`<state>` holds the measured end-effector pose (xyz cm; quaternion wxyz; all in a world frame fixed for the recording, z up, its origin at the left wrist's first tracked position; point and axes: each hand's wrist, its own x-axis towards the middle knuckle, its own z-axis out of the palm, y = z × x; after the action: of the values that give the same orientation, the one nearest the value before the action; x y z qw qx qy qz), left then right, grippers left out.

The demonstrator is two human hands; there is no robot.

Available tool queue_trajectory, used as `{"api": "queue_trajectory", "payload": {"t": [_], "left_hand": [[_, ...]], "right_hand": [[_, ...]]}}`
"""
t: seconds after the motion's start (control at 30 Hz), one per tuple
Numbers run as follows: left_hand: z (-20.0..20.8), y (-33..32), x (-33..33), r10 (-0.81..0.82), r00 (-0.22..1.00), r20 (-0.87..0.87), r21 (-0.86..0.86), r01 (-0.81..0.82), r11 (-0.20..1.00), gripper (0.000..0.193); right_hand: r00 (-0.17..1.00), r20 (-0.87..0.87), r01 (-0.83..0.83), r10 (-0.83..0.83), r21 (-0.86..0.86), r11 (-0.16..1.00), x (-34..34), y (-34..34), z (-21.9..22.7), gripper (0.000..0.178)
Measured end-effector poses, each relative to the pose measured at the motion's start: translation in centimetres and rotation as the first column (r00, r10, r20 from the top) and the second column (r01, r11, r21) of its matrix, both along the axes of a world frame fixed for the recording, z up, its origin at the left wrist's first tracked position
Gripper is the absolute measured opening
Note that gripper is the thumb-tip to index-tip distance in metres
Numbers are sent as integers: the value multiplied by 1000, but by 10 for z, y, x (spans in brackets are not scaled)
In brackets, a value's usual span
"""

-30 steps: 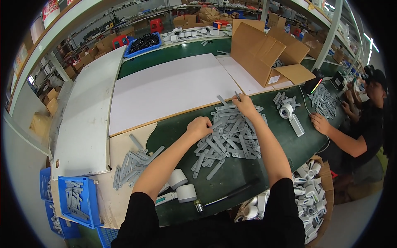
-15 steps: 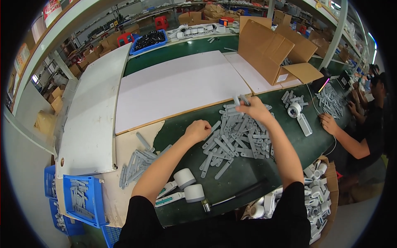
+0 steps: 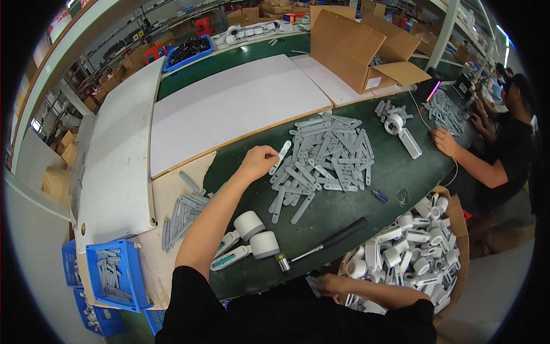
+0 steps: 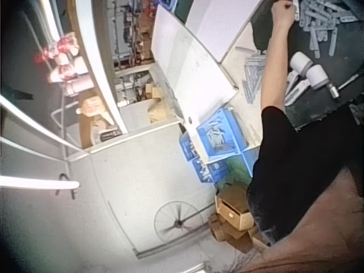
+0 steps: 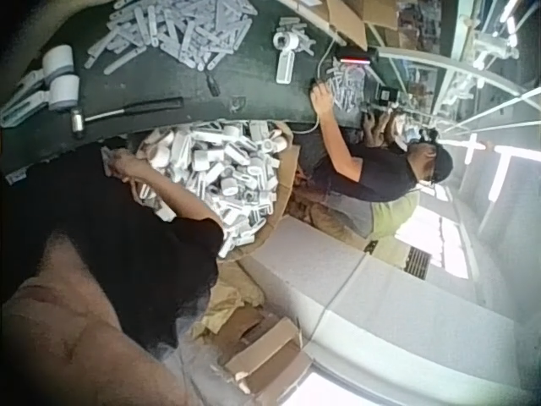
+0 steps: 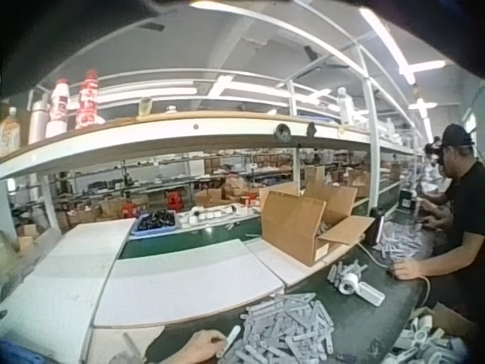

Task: The person assembles metal brackets onto white plastic components using a hammer.

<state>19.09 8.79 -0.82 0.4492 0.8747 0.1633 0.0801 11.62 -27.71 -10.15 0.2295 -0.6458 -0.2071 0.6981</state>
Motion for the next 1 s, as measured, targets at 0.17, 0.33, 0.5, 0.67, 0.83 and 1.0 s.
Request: {"api": "queue_trajectory", "payload": {"t": [0.17,0.33,0.5,0.67,0.83,1.0], "left_hand": [[17,-6,-25,7,992,128,-130,10,991,16],[21,-28,-54,7,992,128,-133,10,991,14],[41,-44,-104,76,972,221,-218,-27,976,13],[45,-52,-142,64,985,163,-222,-26,975,12],[49,-52,-151,77,982,170,-280,-26,960,12],[39,-57,-130,-3,987,158,-103,20,994,15]], "right_hand": [[528,-365,775,-767,-161,611,-20,34,-130,19],[712,-233,689,-662,50,723,-36,140,-86,20],[851,-25,512,-524,255,820,12,110,-63,22],[893,211,295,-397,390,872,4,74,-75,24],[855,459,34,-241,415,909,48,99,-36,26],[725,679,-199,-119,370,907,35,100,-32,29]]}}
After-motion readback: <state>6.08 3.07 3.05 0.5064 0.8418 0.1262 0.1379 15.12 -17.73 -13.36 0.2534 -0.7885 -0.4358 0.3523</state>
